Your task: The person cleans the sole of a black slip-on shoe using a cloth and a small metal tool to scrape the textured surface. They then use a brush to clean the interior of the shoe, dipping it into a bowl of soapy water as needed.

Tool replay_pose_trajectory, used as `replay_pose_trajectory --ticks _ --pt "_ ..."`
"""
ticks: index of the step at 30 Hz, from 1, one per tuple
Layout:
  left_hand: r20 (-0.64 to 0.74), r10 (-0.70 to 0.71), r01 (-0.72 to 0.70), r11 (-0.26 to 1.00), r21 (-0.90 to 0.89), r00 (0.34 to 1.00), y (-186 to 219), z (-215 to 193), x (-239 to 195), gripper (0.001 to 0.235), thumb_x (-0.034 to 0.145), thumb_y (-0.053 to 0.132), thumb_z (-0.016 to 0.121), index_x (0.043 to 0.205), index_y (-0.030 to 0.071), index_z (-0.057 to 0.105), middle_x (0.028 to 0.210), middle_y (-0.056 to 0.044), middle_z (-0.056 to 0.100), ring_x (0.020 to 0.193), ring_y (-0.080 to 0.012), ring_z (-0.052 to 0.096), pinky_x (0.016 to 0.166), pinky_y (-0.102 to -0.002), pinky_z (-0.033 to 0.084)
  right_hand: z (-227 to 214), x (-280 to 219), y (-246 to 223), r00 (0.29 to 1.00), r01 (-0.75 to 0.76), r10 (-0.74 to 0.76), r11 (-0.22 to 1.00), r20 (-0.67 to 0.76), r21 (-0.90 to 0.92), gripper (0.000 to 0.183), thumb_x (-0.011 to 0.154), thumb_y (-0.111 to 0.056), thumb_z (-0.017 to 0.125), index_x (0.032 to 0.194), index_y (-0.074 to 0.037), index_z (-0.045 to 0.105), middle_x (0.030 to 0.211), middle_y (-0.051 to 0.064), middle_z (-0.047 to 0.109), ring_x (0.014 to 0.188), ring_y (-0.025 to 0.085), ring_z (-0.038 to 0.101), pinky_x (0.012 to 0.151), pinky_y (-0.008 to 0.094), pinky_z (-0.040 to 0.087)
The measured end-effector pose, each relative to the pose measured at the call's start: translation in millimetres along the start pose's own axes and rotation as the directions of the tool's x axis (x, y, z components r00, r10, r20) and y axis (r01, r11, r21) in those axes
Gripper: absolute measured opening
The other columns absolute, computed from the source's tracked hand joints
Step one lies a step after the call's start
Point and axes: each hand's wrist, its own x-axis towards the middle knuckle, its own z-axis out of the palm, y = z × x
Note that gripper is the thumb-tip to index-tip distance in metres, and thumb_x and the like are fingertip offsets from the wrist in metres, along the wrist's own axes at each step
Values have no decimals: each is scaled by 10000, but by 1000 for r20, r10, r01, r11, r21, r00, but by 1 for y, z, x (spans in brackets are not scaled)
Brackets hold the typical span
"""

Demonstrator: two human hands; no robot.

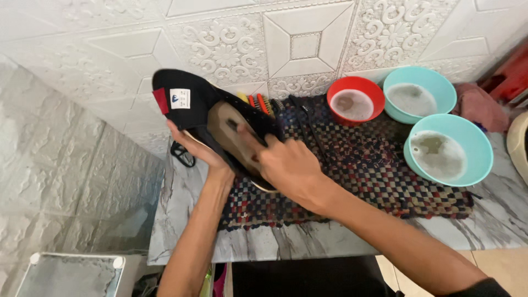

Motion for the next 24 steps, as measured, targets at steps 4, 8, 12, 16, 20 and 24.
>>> replay_pose_trajectory --ticks 4,8,12,16,20,24 --pt "-17 62 -60 989 135 998 -8 7 -4 525 1178 518 422 1573 184 511 1631 -58 489 1384 -172 562 1267 -354 382 -21 1 -13 1000 11 -11 990 5 142 692 950 -86 509 1630 -213 484 1016 216 755 760 570 759 649 660 623" --pt "62 70 -87 931 354 996 16 8 -3 543 1201 451 398 1627 114 390 1669 -131 397 1533 -208 430 1335 -389 331 -22 4 -15 995 46 -53 995 83 90 626 935 -51 560 1542 -197 605 1045 239 760 768 524 782 641 611 656" --pt "13 79 -80 959 273 997 -19 -28 11 537 1170 521 422 1558 164 522 1604 -29 502 1376 -184 576 1261 -373 409 -22 22 -15 999 30 -27 996 -35 83 720 911 -75 579 1617 -184 484 1019 239 741 751 554 760 647 653 627" --pt "-10 194 -172 894 413 981 27 44 -16 498 1163 474 395 1486 131 556 1477 -57 635 1259 -171 669 1174 -324 488 -41 4 -12 969 17 -110 923 222 384 574 952 21 522 1504 -87 633 926 268 785 716 478 782 656 547 666" --pt "66 61 -63 997 31 996 25 -13 34 540 1071 627 467 1388 231 654 1388 54 654 1280 -120 606 1216 -317 425 -82 -33 53 991 64 -107 912 86 406 438 1019 -40 530 1452 -77 586 777 146 660 591 319 614 543 422 508" --pt "3 -84 83 985 -150 996 29 -12 38 664 908 608 636 1420 188 685 1445 -91 701 1324 -286 650 1202 -460 485 -122 -84 113 990 -139 137 947 28 291 279 1100 -217 527 1368 -138 516 684 44 620 452 193 521 455 357 366"
